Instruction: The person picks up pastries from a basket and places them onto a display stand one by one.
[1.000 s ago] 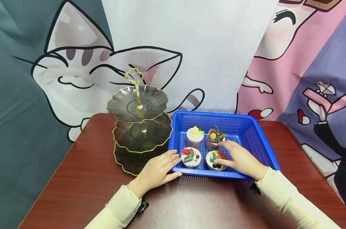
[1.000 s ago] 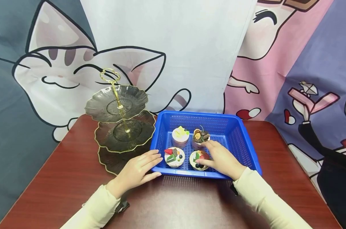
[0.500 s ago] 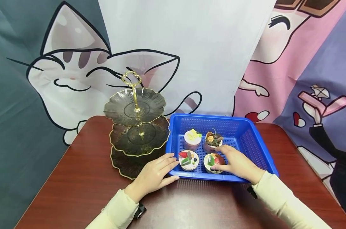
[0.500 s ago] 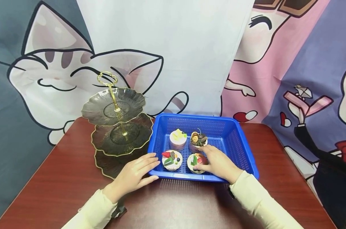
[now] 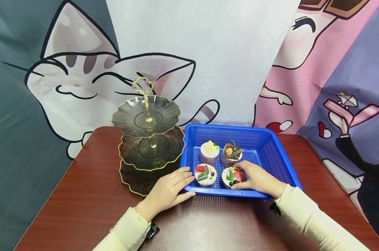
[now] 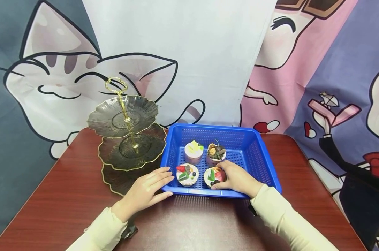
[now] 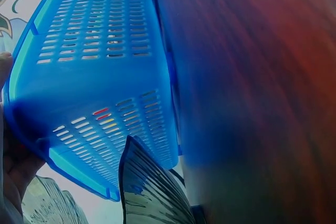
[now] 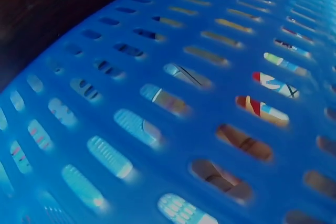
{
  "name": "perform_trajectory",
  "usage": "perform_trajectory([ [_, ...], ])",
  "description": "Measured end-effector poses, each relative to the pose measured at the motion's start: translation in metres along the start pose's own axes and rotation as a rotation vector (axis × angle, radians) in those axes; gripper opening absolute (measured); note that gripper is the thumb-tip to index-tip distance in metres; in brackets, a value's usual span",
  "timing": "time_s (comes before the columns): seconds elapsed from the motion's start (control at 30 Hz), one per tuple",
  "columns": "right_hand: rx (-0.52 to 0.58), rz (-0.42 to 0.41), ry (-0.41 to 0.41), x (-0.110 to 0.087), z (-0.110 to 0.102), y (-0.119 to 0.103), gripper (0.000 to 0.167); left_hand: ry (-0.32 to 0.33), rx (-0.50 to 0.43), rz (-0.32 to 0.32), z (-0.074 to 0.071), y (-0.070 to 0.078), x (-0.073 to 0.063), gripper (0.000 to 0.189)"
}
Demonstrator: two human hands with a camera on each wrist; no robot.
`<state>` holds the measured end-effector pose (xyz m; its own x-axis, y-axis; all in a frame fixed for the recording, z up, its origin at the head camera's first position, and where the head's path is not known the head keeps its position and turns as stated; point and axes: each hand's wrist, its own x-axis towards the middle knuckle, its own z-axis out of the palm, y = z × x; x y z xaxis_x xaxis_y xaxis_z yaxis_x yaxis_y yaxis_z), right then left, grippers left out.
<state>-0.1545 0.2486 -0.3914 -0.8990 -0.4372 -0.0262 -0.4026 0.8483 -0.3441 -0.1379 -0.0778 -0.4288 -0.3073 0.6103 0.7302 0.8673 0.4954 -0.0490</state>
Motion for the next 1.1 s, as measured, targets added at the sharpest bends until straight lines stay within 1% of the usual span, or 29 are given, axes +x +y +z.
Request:
perform_trajectory([
  [0.33, 0.015, -0.028, -0.032, 0.0018, -0.0011, 0.0014, 0.069, -0.006, 0.001, -0.001, 0.0002, -0.0005, 0.0002, 0.048],
  [0.53, 0.013, -0.044, -0.034, 0.002, -0.0006, 0.0035, 0.066, -0.013, -0.006, -0.011, -0.0006, -0.0001, 0.0003, 0.05],
  [0.7, -0.002, -0.065, -0.035, 0.0031, 0.0005, 0.0043, 0.063, -0.002, 0.006, 0.001, -0.0009, -0.0003, -0.0003, 0.045],
  [1.1, 0.0, -0.058, -0.053, 0.0045, -0.0006, 0.003, 0.061, -0.016, 0.002, -0.011, -0.0012, 0.0001, 0.0006, 0.052],
])
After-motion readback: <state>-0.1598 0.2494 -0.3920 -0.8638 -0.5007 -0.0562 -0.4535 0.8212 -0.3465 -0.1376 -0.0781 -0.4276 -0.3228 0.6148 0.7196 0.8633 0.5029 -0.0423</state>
